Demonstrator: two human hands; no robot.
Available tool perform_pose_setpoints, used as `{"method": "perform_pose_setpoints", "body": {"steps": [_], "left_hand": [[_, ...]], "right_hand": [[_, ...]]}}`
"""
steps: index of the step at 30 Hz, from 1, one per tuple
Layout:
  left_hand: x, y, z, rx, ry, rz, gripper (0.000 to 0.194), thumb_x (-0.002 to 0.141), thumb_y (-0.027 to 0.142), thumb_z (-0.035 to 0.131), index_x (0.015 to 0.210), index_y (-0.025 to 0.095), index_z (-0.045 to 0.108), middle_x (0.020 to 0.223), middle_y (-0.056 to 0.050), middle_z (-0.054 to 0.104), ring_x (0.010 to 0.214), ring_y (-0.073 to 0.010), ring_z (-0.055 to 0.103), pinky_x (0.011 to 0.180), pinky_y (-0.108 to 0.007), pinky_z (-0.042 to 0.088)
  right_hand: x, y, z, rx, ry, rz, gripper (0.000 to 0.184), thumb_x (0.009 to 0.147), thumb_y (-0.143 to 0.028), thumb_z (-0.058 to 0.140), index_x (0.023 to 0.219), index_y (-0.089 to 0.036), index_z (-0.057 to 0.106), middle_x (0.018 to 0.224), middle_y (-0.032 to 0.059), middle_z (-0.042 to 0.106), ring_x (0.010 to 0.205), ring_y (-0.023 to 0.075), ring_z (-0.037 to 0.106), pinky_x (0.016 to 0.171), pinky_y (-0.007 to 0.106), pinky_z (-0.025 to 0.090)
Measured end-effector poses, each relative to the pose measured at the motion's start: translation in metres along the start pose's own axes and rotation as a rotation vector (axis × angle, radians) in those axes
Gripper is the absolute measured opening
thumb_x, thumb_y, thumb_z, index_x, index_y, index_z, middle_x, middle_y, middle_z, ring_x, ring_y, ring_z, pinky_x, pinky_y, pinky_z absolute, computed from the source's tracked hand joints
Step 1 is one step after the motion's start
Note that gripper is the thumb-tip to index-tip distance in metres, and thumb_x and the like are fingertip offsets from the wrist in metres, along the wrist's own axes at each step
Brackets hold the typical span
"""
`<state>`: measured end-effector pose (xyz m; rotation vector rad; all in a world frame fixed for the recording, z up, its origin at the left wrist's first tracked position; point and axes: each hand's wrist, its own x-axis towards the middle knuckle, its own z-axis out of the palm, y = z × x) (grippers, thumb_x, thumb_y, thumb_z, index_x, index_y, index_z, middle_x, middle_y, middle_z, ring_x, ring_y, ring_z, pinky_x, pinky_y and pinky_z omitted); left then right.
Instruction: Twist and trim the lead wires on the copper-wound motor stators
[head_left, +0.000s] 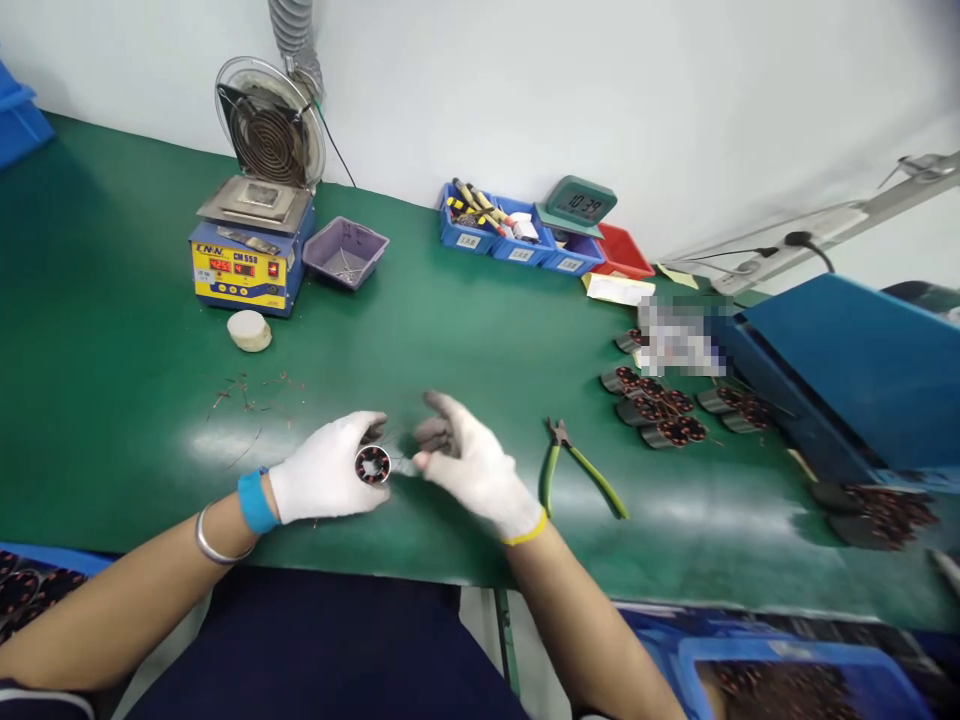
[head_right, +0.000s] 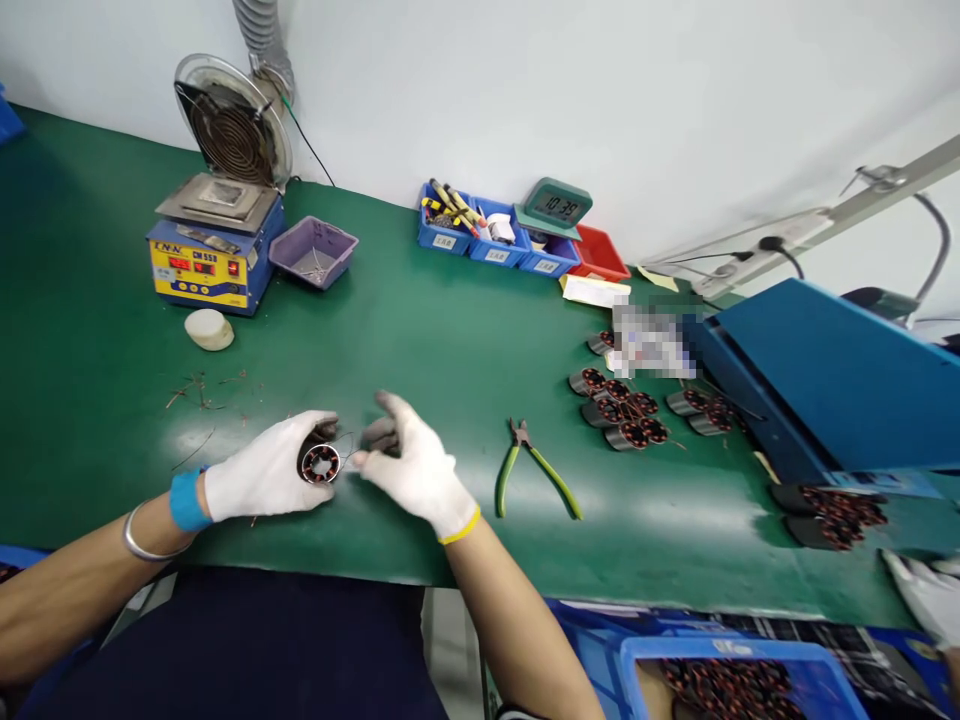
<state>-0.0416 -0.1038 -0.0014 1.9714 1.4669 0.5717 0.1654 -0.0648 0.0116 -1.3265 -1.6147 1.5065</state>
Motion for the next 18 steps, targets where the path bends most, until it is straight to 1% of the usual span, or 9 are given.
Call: {"method": "perform_pose_setpoints", "body": {"steps": [1,2,3,4,6,8,10,13,18], "left_hand": [[0.001,0.002,0.000,0.010,0.010,-0.029,0.049,0.066,0.031,0.067,0.112,0.017,0.057,0.105,-0.008,0.066,0.092,-0.0237,0.063,0.079,-0.034,0.050],[0.003,0.005,0.001,0.018,0.019,-0.054,0.030,0.070,0.030,0.064,0.097,0.018,0.060,0.096,-0.006,0.067,0.085,-0.0219,0.063,0.074,-0.033,0.049],[0.004,0.007,0.001,0.023,0.029,-0.076,0.015,0.073,0.028,0.061,0.086,0.019,0.060,0.086,-0.004,0.066,0.079,-0.0199,0.062,0.069,-0.031,0.048],[0.006,0.008,0.001,0.026,0.041,-0.093,0.006,0.075,0.025,0.058,0.078,0.020,0.059,0.079,-0.002,0.065,0.075,-0.0185,0.061,0.067,-0.030,0.046],[0.007,0.008,0.003,0.033,0.073,-0.109,0.005,0.078,0.022,0.055,0.074,0.020,0.058,0.076,-0.001,0.064,0.073,-0.0172,0.060,0.067,-0.029,0.045],[0.006,0.005,0.006,0.058,0.089,-0.098,0.008,0.081,0.022,0.053,0.075,0.020,0.059,0.078,-0.001,0.065,0.075,-0.0170,0.061,0.069,-0.029,0.045],[0.004,-0.001,0.010,0.086,0.104,-0.061,0.012,0.085,0.022,0.049,0.079,0.020,0.059,0.082,-0.002,0.066,0.077,-0.0173,0.063,0.072,-0.029,0.046],[0.001,-0.008,0.018,0.092,0.176,0.010,0.013,0.088,0.023,0.045,0.086,0.020,0.057,0.087,-0.003,0.067,0.080,-0.0182,0.065,0.072,-0.030,0.048],[0.001,-0.011,0.026,0.058,0.271,0.074,0.013,0.091,0.024,0.041,0.094,0.020,0.053,0.085,-0.004,0.069,0.076,-0.0179,0.067,0.069,-0.029,0.051]], "right_hand": [[-0.004,0.003,0.009,-0.061,-0.032,0.011,0.075,0.065,-0.027,0.069,0.135,-0.020,0.042,0.088,0.0006,0.063,0.074,0.0158,0.060,0.071,0.032,0.051],[-0.006,0.005,0.018,-0.114,-0.043,0.009,0.071,0.068,-0.025,0.066,0.135,-0.021,0.043,0.085,-0.0003,0.064,0.075,0.0160,0.060,0.073,0.032,0.051],[-0.008,0.007,0.025,-0.153,-0.040,-0.001,0.067,0.070,-0.023,0.062,0.135,-0.022,0.045,0.083,-0.0012,0.064,0.076,0.0160,0.061,0.075,0.032,0.050],[-0.009,0.008,0.031,-0.177,-0.026,-0.013,0.063,0.072,-0.022,0.059,0.134,-0.022,0.045,0.080,-0.0020,0.063,0.075,0.0159,0.061,0.075,0.032,0.050],[-0.008,0.008,0.035,-0.203,0.010,-0.020,0.062,0.072,-0.020,0.054,0.134,-0.021,0.045,0.077,-0.0030,0.063,0.074,0.0156,0.060,0.076,0.032,0.049],[-0.007,0.007,0.032,-0.221,0.046,-0.008,0.064,0.072,-0.019,0.052,0.135,-0.019,0.044,0.076,-0.0039,0.061,0.073,0.0151,0.059,0.077,0.032,0.048],[-0.006,0.006,0.026,-0.235,0.072,0.020,0.066,0.071,-0.019,0.051,0.136,-0.018,0.044,0.074,-0.0044,0.060,0.072,0.0147,0.058,0.077,0.031,0.048],[-0.007,0.003,0.021,-0.299,0.069,0.090,0.063,0.070,-0.020,0.052,0.134,-0.019,0.047,0.073,-0.0044,0.060,0.072,0.0151,0.058,0.076,0.031,0.046],[-0.012,-0.005,0.023,-0.498,-0.006,0.180,0.039,0.075,-0.023,0.052,0.112,-0.027,0.063,0.079,-0.0034,0.067,0.077,0.0169,0.062,0.073,0.031,0.043]]}}
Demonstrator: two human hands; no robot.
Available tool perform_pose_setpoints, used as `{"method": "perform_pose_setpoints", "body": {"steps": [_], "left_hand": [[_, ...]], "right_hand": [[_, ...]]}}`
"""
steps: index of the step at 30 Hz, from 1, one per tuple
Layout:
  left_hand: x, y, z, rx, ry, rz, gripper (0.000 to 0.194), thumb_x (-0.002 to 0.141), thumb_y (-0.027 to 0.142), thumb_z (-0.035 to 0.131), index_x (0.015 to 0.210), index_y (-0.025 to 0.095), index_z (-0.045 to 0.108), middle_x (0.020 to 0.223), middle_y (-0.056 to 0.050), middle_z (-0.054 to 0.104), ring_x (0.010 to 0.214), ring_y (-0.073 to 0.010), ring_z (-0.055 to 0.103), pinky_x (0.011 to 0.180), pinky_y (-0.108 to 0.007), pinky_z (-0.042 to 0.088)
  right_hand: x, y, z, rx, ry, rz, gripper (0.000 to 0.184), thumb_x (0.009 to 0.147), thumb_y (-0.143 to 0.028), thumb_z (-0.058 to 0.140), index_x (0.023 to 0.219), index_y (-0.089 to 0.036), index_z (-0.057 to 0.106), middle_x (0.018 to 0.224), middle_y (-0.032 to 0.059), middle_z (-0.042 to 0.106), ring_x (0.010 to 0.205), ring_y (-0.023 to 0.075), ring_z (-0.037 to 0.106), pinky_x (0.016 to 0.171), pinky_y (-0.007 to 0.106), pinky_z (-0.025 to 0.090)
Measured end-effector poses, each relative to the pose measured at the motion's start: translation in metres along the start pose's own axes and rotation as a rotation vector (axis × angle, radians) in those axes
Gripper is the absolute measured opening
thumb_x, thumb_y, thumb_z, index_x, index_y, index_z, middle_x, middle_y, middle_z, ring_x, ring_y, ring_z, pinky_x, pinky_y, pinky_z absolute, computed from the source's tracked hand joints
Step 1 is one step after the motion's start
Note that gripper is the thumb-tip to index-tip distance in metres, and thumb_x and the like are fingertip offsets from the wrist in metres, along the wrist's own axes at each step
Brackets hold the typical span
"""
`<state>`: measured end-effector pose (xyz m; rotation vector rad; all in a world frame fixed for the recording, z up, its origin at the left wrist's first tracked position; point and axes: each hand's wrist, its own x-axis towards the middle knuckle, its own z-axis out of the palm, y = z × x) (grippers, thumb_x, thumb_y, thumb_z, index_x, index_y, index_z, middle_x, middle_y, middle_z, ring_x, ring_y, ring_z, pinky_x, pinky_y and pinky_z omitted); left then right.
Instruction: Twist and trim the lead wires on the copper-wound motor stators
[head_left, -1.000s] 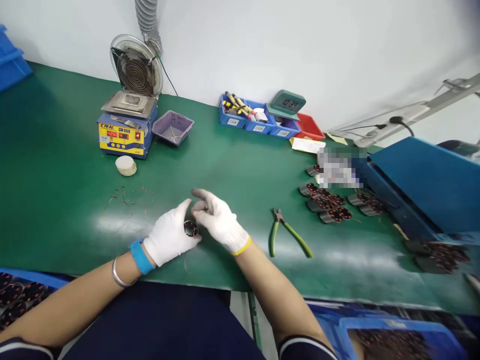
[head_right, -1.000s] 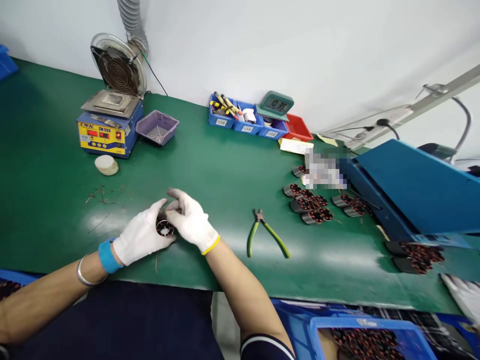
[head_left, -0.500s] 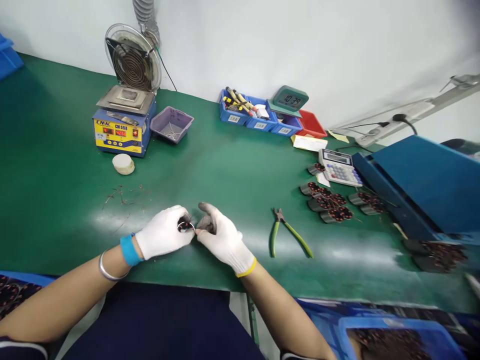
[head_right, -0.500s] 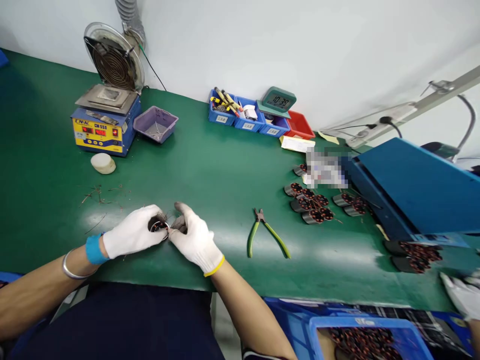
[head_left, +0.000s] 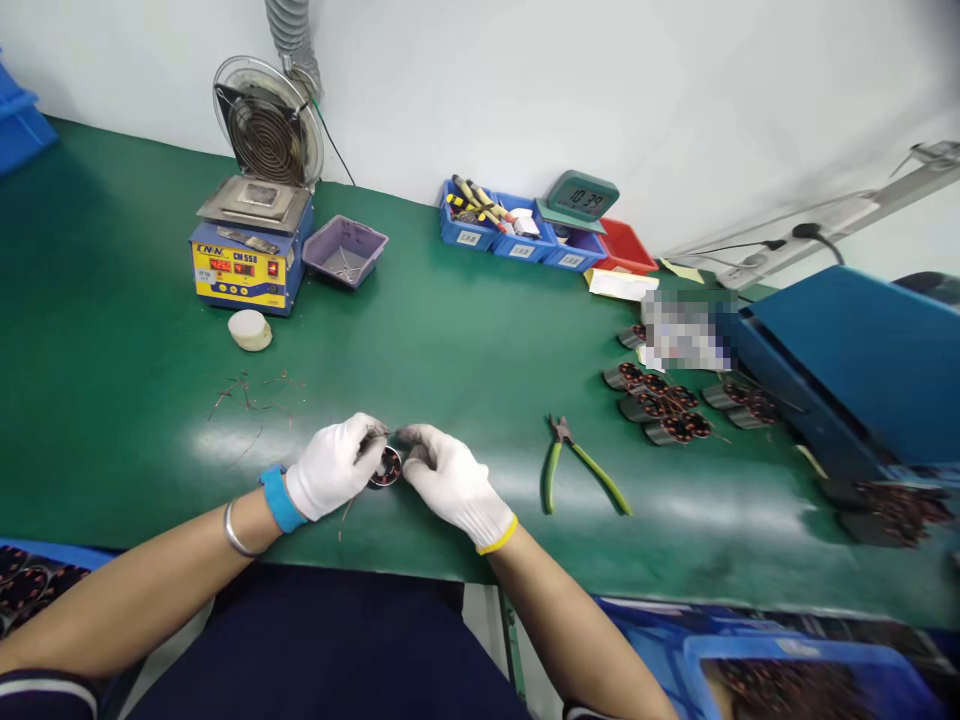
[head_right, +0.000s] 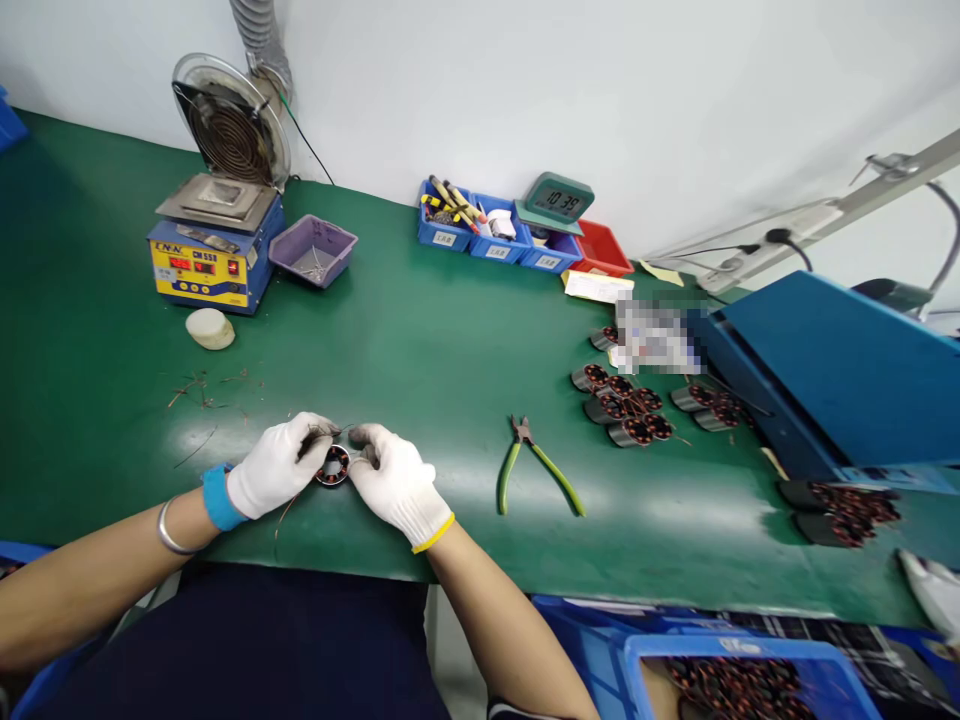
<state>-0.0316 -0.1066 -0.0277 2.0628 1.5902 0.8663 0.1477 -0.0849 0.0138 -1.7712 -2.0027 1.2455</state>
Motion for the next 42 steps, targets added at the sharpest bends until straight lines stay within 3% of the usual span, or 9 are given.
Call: {"method": "perform_pose_setpoints", "body": {"steps": [3,7,11,16,20,25,30,37,42], "left_hand": [[0.002,-0.001,0.001,0.039,-0.010,0.027,0.011,0.089,0.023,0.041,0.091,0.019,0.052,0.082,-0.005,0.068,0.074,-0.0188,0.066,0.067,-0.030,0.050],[0.006,-0.002,0.000,0.110,-0.071,0.074,0.010,0.086,0.022,0.044,0.085,0.020,0.053,0.075,-0.004,0.065,0.070,-0.0203,0.064,0.065,-0.032,0.048],[0.009,-0.001,-0.005,0.160,-0.157,0.155,0.011,0.084,0.019,0.045,0.084,0.019,0.056,0.077,-0.005,0.064,0.072,-0.0206,0.063,0.070,-0.033,0.048],[0.006,-0.005,-0.008,0.137,-0.205,0.202,0.018,0.083,0.013,0.042,0.090,0.019,0.057,0.088,-0.006,0.068,0.080,-0.0202,0.065,0.077,-0.034,0.049],[0.000,0.000,-0.010,-0.146,-0.056,-0.018,0.021,0.085,0.021,0.045,0.105,0.019,0.051,0.099,-0.007,0.067,0.088,-0.0180,0.066,0.079,-0.031,0.052],[0.001,0.026,-0.018,0.087,-0.135,-0.174,0.059,0.053,0.050,0.077,0.097,0.020,0.053,0.092,-0.007,0.063,0.083,-0.0265,0.062,0.072,-0.038,0.050],[0.007,0.027,-0.016,0.220,-0.258,-0.140,0.027,0.068,0.042,0.067,0.080,0.020,0.056,0.081,-0.005,0.063,0.075,-0.0245,0.061,0.067,-0.035,0.045],[0.014,0.016,-0.018,0.130,-0.364,0.012,0.023,0.067,0.036,0.068,0.081,0.020,0.060,0.082,-0.004,0.065,0.074,-0.0216,0.061,0.065,-0.031,0.043],[0.013,0.010,-0.018,0.119,-0.335,0.033,0.032,0.065,0.037,0.071,0.090,0.020,0.062,0.090,-0.005,0.067,0.081,-0.0232,0.063,0.072,-0.033,0.046]], "right_hand": [[-0.001,-0.002,0.000,-0.107,0.080,-0.025,0.028,0.078,-0.026,0.052,0.102,-0.028,0.065,0.087,-0.0024,0.070,0.083,0.0189,0.063,0.074,0.032,0.042],[0.003,-0.006,-0.004,-0.355,0.304,-0.277,0.030,0.080,-0.024,0.050,0.107,-0.023,0.065,0.095,0.0045,0.069,0.090,0.0224,0.061,0.081,0.033,0.041],[0.008,-0.016,-0.013,-0.531,0.290,-0.437,0.037,0.081,-0.023,0.049,0.115,-0.021,0.064,0.094,0.0071,0.069,0.089,0.0239,0.061,0.083,0.033,0.041],[0.017,-0.016,-0.025,-0.331,0.209,-0.195,0.027,0.081,-0.029,0.052,0.104,-0.030,0.067,0.101,-0.0007,0.072,0.091,0.0218,0.064,0.076,0.032,0.043],[0.025,0.000,-0.026,-0.258,0.065,-0.008,0.021,0.077,-0.027,0.053,0.090,-0.030,0.069,0.092,-0.0038,0.073,0.088,0.0212,0.065,0.075,0.034,0.043],[0.024,0.011,-0.026,-0.196,-0.003,-0.070,0.020,0.078,-0.030,0.056,0.092,-0.028,0.070,0.091,-0.0030,0.073,0.087,0.0194,0.065,0.072,0.030,0.045],[0.035,-0.001,-0.032,-0.157,-0.106,-0.143,0.019,0.081,-0.034,0.054,0.088,-0.025,0.069,0.077,-0.0031,0.072,0.072,0.0137,0.064,0.065,0.023,0.045],[0.072,-0.021,-0.020,-0.349,-0.045,-0.086,0.012,0.067,-0.033,0.063,0.076,-0.028,0.070,0.083,-0.0012,0.071,0.079,0.0206,0.064,0.066,0.029,0.044],[0.051,-0.007,-0.030,-0.462,-0.089,-0.036,0.011,0.065,-0.033,0.064,0.072,-0.027,0.069,0.080,0.0010,0.071,0.078,0.0232,0.064,0.064,0.030,0.042]]}}
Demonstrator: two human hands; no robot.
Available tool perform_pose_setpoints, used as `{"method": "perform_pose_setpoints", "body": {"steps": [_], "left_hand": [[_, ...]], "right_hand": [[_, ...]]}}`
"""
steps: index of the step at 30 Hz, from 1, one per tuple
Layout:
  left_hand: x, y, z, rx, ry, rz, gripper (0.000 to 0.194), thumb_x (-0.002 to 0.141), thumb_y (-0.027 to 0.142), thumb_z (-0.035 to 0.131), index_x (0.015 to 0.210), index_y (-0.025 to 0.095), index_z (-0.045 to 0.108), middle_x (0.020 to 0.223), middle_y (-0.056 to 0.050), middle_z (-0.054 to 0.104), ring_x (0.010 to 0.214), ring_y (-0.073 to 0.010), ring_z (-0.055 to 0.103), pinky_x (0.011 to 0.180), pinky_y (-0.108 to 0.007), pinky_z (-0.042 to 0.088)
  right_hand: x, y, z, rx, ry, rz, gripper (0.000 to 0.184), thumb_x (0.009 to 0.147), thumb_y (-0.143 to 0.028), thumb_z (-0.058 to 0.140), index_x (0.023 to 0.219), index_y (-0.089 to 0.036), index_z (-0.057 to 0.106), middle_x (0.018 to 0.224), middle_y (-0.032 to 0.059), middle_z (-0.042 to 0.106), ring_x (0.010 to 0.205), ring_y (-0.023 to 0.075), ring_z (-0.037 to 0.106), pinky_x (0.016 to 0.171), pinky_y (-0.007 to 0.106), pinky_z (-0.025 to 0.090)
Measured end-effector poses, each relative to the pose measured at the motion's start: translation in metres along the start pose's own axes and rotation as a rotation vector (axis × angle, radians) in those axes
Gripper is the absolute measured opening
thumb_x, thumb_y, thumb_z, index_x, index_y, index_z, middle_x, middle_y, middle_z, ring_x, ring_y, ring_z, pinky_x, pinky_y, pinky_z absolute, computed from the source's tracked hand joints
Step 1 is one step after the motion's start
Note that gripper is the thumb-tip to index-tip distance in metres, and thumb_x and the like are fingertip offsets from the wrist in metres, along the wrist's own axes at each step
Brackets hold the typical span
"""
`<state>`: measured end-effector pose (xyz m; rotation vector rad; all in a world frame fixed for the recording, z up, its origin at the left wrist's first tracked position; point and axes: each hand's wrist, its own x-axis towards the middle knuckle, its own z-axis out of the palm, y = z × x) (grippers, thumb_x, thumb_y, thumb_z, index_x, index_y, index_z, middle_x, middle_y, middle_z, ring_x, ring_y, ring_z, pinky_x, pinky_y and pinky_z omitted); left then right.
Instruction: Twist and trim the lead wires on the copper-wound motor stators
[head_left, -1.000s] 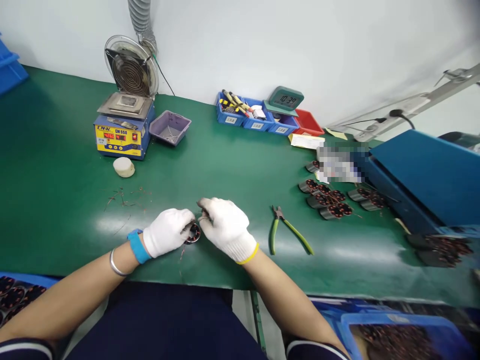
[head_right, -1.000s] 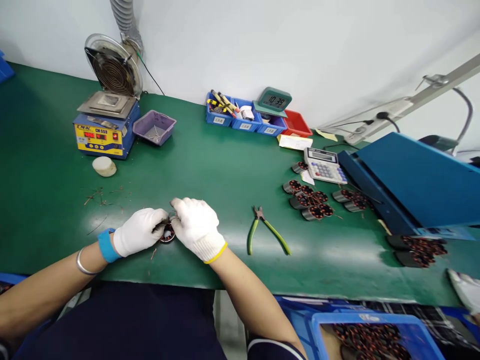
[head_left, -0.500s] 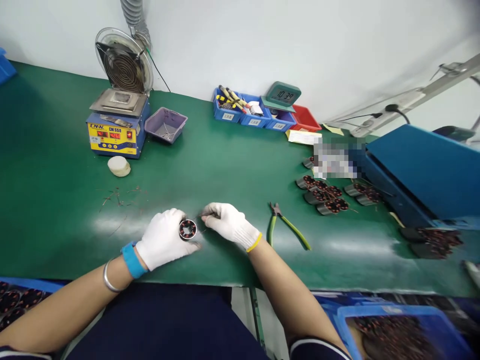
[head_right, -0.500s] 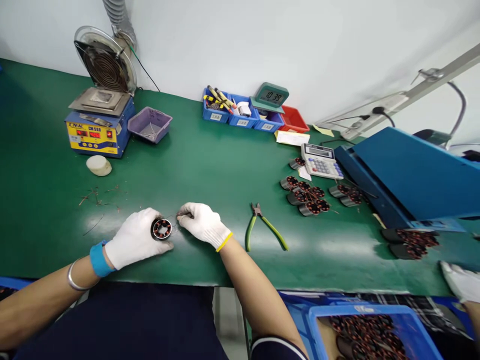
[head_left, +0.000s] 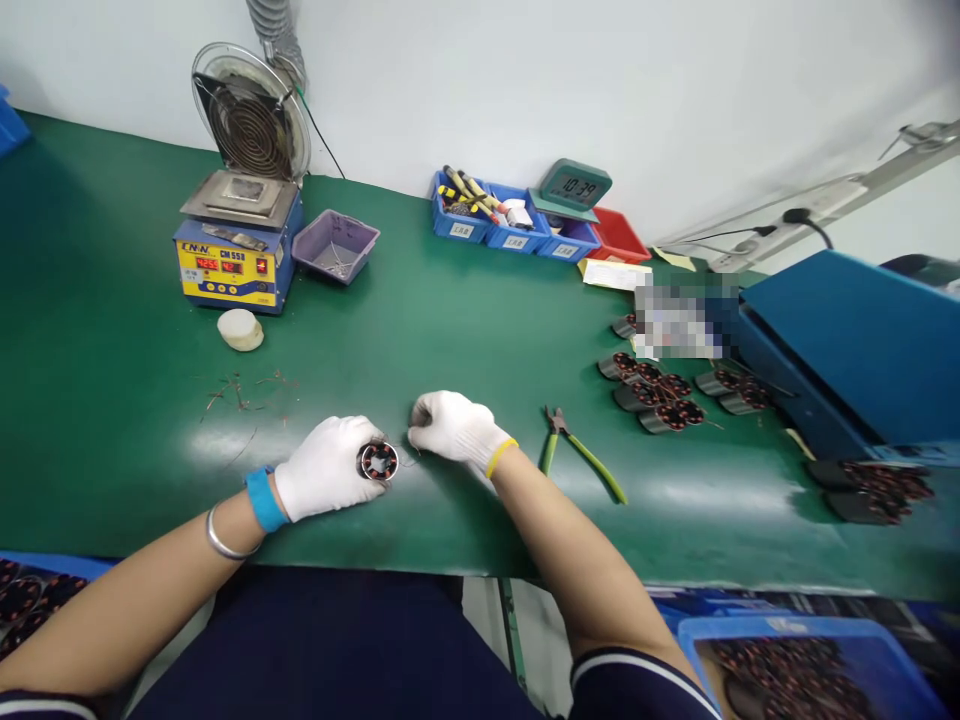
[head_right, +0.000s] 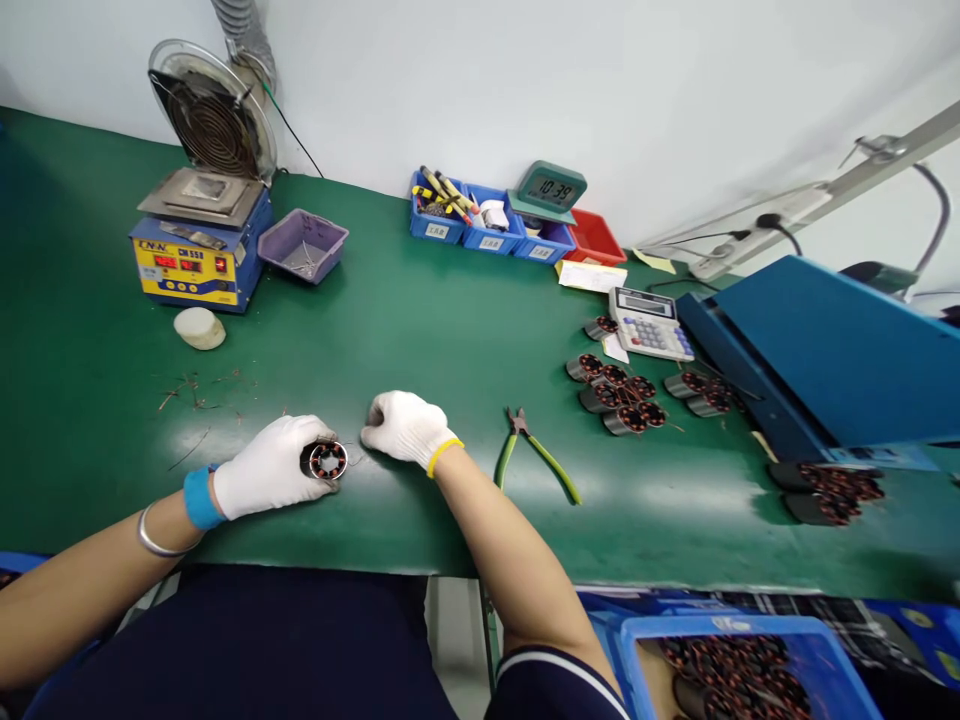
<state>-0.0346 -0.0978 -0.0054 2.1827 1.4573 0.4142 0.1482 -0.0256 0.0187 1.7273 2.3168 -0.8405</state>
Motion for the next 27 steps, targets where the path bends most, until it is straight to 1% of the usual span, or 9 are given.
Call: {"method": "perform_pose_setpoints", "body": {"steps": [6,10,12,16,20,22,24,26,27], "left_hand": [[-0.002,-0.006,0.001,0.019,0.017,0.012,0.033,0.069,0.042,0.069,0.094,0.020,0.063,0.096,-0.006,0.068,0.089,-0.0266,0.065,0.078,-0.036,0.046],[-0.001,-0.007,-0.001,-0.011,0.016,0.008,0.033,0.068,0.039,0.069,0.095,0.020,0.063,0.096,-0.007,0.068,0.089,-0.0264,0.065,0.079,-0.035,0.046],[0.000,-0.006,-0.002,-0.028,0.010,0.009,0.029,0.070,0.040,0.067,0.091,0.020,0.063,0.091,-0.006,0.069,0.084,-0.0248,0.065,0.075,-0.033,0.046],[0.001,-0.004,-0.004,-0.016,0.000,0.007,0.018,0.074,0.036,0.061,0.079,0.019,0.060,0.076,-0.005,0.066,0.069,-0.0218,0.063,0.062,-0.030,0.044],[0.001,-0.005,-0.005,-0.006,-0.006,0.041,0.019,0.069,0.033,0.063,0.082,0.020,0.062,0.081,-0.006,0.068,0.077,-0.0241,0.065,0.071,-0.033,0.047],[0.000,-0.007,-0.006,-0.008,-0.019,0.071,0.025,0.068,0.033,0.065,0.089,0.021,0.064,0.088,-0.006,0.070,0.084,-0.0257,0.066,0.077,-0.035,0.048],[-0.001,-0.009,-0.006,-0.003,-0.022,0.081,0.031,0.068,0.035,0.065,0.095,0.021,0.065,0.092,-0.007,0.070,0.087,-0.0271,0.066,0.078,-0.036,0.048],[-0.001,-0.009,-0.005,0.004,-0.018,0.074,0.031,0.068,0.038,0.065,0.094,0.020,0.065,0.091,-0.007,0.070,0.086,-0.0277,0.067,0.076,-0.036,0.048],[-0.001,-0.009,-0.005,0.006,-0.013,0.070,0.030,0.069,0.038,0.064,0.094,0.020,0.066,0.090,-0.007,0.070,0.084,-0.0273,0.067,0.074,-0.036,0.048]], "right_hand": [[-0.061,0.015,0.018,0.057,0.010,0.036,0.022,0.078,-0.036,0.056,0.094,-0.027,0.067,0.089,0.0008,0.072,0.083,0.0217,0.066,0.065,0.030,0.042],[-0.073,0.008,0.017,0.265,0.115,-0.038,0.062,0.066,-0.035,0.073,0.125,-0.030,0.055,0.117,0.0030,0.066,0.103,0.0247,0.062,0.082,0.036,0.046],[-0.067,-0.002,0.014,0.364,0.157,-0.113,0.068,0.066,-0.033,0.073,0.130,-0.032,0.051,0.119,0.0023,0.065,0.108,0.0255,0.060,0.088,0.039,0.045],[-0.033,-0.026,0.016,0.821,0.109,-0.249,0.048,0.075,-0.025,0.057,0.123,-0.025,0.055,0.086,-0.0001,0.069,0.083,0.0184,0.065,0.078,0.035,0.050],[0.002,-0.026,0.027,1.274,0.135,-0.163,0.047,0.066,-0.025,0.057,0.112,-0.016,0.054,0.067,-0.0035,0.061,0.063,0.0136,0.059,0.065,0.029,0.050],[0.002,-0.015,0.031,1.288,0.179,-0.107,0.047,0.065,-0.026,0.059,0.110,-0.016,0.053,0.069,-0.0021,0.062,0.063,0.0140,0.059,0.065,0.029,0.050],[-0.012,-0.003,0.031,1.173,0.337,-0.095,0.044,0.070,-0.029,0.060,0.112,-0.017,0.053,0.081,0.0027,0.066,0.072,0.0163,0.063,0.068,0.031,0.052],[-0.035,0.006,0.032,0.912,0.506,-0.173,0.036,0.077,-0.032,0.060,0.111,-0.021,0.056,0.094,0.0063,0.068,0.083,0.0188,0.065,0.075,0.034,0.052],[-0.047,0.009,0.034,0.740,0.533,-0.258,0.031,0.079,-0.032,0.060,0.108,-0.023,0.059,0.099,0.0070,0.069,0.089,0.0202,0.065,0.080,0.036,0.052]]}}
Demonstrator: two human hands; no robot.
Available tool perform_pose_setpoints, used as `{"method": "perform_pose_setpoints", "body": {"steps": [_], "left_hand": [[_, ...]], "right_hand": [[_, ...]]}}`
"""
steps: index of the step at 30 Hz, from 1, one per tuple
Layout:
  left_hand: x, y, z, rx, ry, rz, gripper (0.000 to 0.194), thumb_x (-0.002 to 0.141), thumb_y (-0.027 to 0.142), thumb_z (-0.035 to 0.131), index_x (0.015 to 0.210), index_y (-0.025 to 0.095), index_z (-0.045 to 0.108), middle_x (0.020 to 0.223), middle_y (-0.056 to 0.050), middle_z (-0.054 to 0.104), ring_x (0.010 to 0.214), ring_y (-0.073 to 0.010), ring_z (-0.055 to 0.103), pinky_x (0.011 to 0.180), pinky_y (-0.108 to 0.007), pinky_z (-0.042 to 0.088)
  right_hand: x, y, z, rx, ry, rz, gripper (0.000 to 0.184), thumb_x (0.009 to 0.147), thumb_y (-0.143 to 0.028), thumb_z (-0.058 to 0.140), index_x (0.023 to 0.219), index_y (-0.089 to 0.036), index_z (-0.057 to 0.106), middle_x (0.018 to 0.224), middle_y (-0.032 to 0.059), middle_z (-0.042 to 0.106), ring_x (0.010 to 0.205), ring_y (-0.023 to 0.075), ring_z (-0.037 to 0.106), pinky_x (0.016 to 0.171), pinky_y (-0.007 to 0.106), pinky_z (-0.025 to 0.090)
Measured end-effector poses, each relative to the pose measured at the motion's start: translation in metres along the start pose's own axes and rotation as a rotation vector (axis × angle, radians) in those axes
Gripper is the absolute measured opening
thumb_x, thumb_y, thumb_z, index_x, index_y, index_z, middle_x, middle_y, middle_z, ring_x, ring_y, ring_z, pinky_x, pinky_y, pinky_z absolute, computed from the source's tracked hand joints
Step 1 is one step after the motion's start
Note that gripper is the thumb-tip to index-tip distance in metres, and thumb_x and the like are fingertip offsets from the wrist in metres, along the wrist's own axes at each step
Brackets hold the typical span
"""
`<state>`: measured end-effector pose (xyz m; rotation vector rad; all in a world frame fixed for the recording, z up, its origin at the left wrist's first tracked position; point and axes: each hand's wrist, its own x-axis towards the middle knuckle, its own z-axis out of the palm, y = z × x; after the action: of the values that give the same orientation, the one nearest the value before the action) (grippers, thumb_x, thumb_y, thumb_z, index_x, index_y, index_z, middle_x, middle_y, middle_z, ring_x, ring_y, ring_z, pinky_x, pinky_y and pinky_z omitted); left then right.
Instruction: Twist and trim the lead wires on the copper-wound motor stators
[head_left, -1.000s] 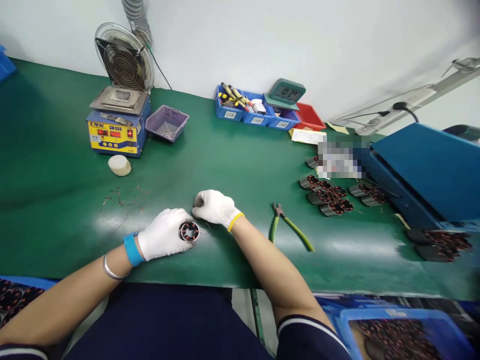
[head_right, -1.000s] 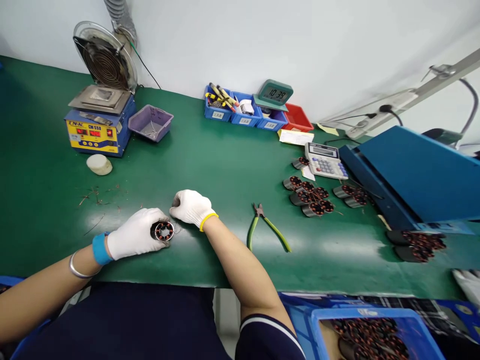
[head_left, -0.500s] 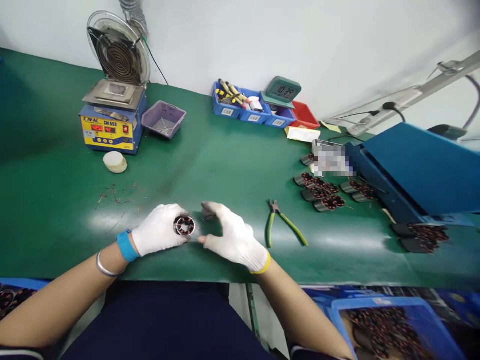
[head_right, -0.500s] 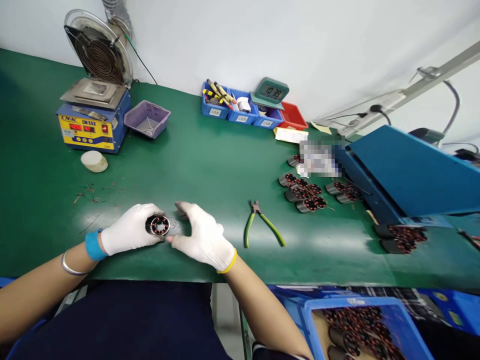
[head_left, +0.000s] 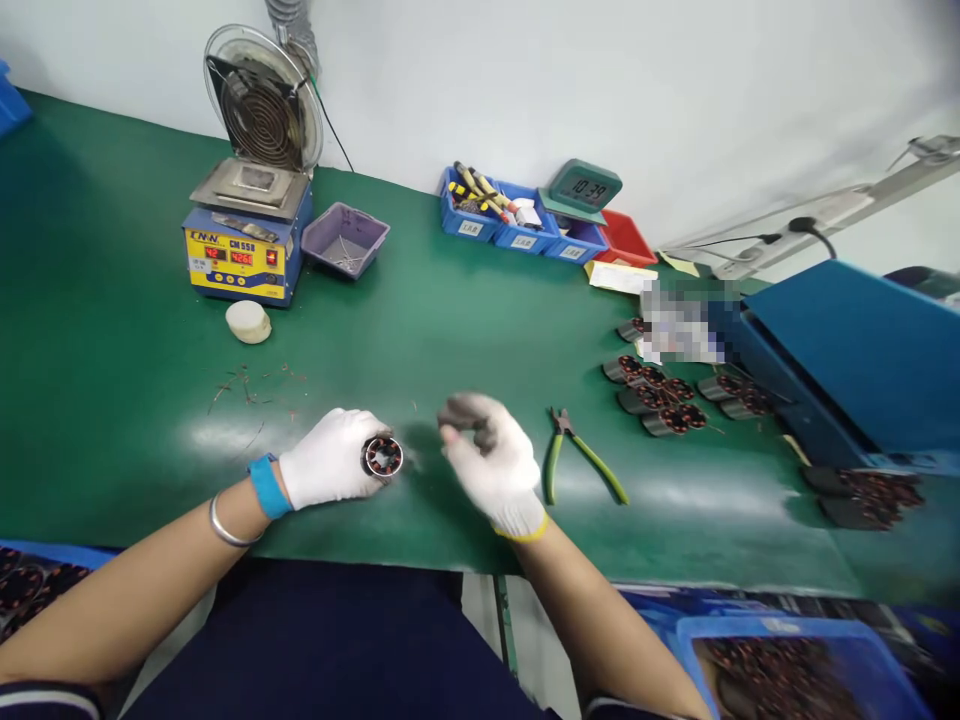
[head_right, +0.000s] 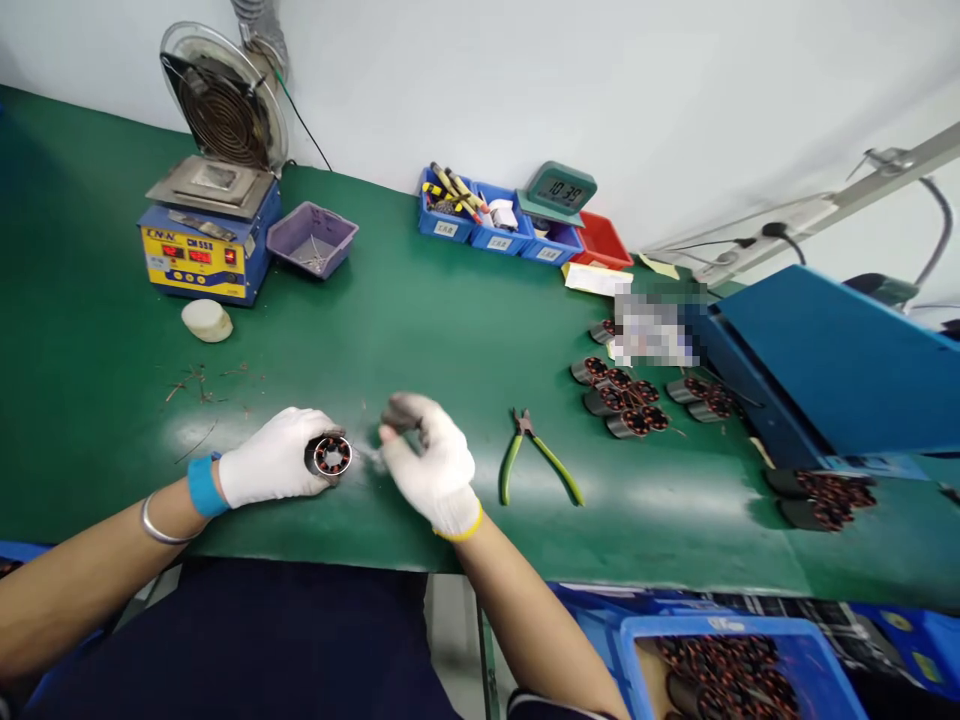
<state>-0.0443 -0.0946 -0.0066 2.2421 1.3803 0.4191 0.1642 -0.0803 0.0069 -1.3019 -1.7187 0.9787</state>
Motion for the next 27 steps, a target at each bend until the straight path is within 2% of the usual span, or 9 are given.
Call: {"method": "perform_pose_setpoints", "body": {"steps": [2,4,6,9,14,19,22,25,27], "left_hand": [[0.001,0.000,0.001,-0.003,0.007,-0.002,0.027,0.070,0.036,0.063,0.092,0.020,0.066,0.087,-0.007,0.070,0.081,-0.0259,0.067,0.072,-0.034,0.048],[0.001,0.000,0.002,-0.008,0.014,0.003,0.026,0.071,0.035,0.062,0.092,0.019,0.066,0.086,-0.007,0.070,0.081,-0.0250,0.067,0.072,-0.034,0.048],[0.001,0.000,0.002,-0.008,0.016,0.010,0.027,0.072,0.036,0.061,0.093,0.019,0.066,0.088,-0.007,0.070,0.083,-0.0251,0.067,0.074,-0.034,0.048],[0.001,0.000,0.002,-0.009,0.007,0.024,0.030,0.071,0.036,0.061,0.095,0.019,0.066,0.091,-0.007,0.071,0.085,-0.0254,0.067,0.076,-0.035,0.048],[0.001,-0.001,0.002,-0.005,0.012,0.026,0.033,0.069,0.039,0.064,0.095,0.018,0.066,0.089,-0.006,0.071,0.084,-0.0257,0.067,0.076,-0.036,0.048],[0.001,0.000,0.003,0.005,0.012,0.023,0.033,0.068,0.039,0.065,0.093,0.018,0.066,0.088,-0.006,0.071,0.084,-0.0265,0.067,0.077,-0.037,0.048],[0.001,0.001,0.004,0.005,0.017,0.017,0.032,0.068,0.038,0.065,0.093,0.018,0.066,0.089,-0.007,0.070,0.085,-0.0265,0.066,0.077,-0.038,0.048],[-0.001,0.002,0.004,-0.048,0.016,-0.009,0.034,0.067,0.038,0.066,0.094,0.017,0.065,0.090,-0.008,0.070,0.086,-0.0275,0.066,0.080,-0.040,0.048],[-0.003,0.005,0.003,-0.175,0.020,-0.051,0.039,0.065,0.039,0.070,0.097,0.017,0.064,0.094,-0.009,0.069,0.088,-0.0275,0.065,0.082,-0.040,0.049]], "right_hand": [[-0.020,-0.003,-0.003,-0.260,-0.183,-0.243,0.025,0.080,-0.032,0.061,0.104,-0.024,0.063,0.105,0.0078,0.069,0.101,0.0239,0.063,0.091,0.040,0.049],[-0.034,-0.003,0.001,-0.449,-0.353,-0.379,0.021,0.082,-0.030,0.059,0.101,-0.022,0.065,0.108,0.0092,0.069,0.110,0.0267,0.060,0.095,0.041,0.046],[-0.041,0.000,0.007,-0.595,-0.440,-0.346,0.018,0.085,-0.026,0.054,0.096,-0.020,0.066,0.104,0.0094,0.070,0.105,0.0262,0.062,0.089,0.038,0.048],[-0.042,0.000,0.009,-0.755,-0.521,-0.176,0.016,0.086,-0.025,0.053,0.092,-0.021,0.067,0.096,0.0060,0.070,0.087,0.0223,0.066,0.073,0.032,0.049],[-0.034,-0.016,-0.001,-0.818,-0.381,0.000,0.038,0.087,-0.035,0.056,0.123,-0.025,0.054,0.127,0.0046,0.058,0.082,0.0165,0.065,0.062,0.027,0.044],[-0.024,-0.025,0.004,-1.064,-0.524,-0.036,0.027,0.094,-0.035,0.041,0.111,-0.026,0.060,0.102,0.0045,0.065,0.075,0.0194,0.062,0.051,0.027,0.029],[-0.018,-0.021,0.008,-0.986,-0.551,-0.016,0.023,0.093,-0.032,0.042,0.100,-0.024,0.063,0.096,0.0045,0.066,0.078,0.0190,0.061,0.053,0.027,0.026],[-0.014,-0.017,0.006,-0.739,-0.533,0.084,0.017,0.089,-0.029,0.049,0.092,-0.023,0.065,0.094,0.0021,0.067,0.083,0.0178,0.060,0.056,0.025,0.029],[-0.014,-0.016,0.003,-0.588,-0.493,0.132,0.014,0.087,-0.026,0.051,0.088,-0.022,0.065,0.090,0.0009,0.067,0.082,0.0161,0.060,0.060,0.024,0.032]]}}
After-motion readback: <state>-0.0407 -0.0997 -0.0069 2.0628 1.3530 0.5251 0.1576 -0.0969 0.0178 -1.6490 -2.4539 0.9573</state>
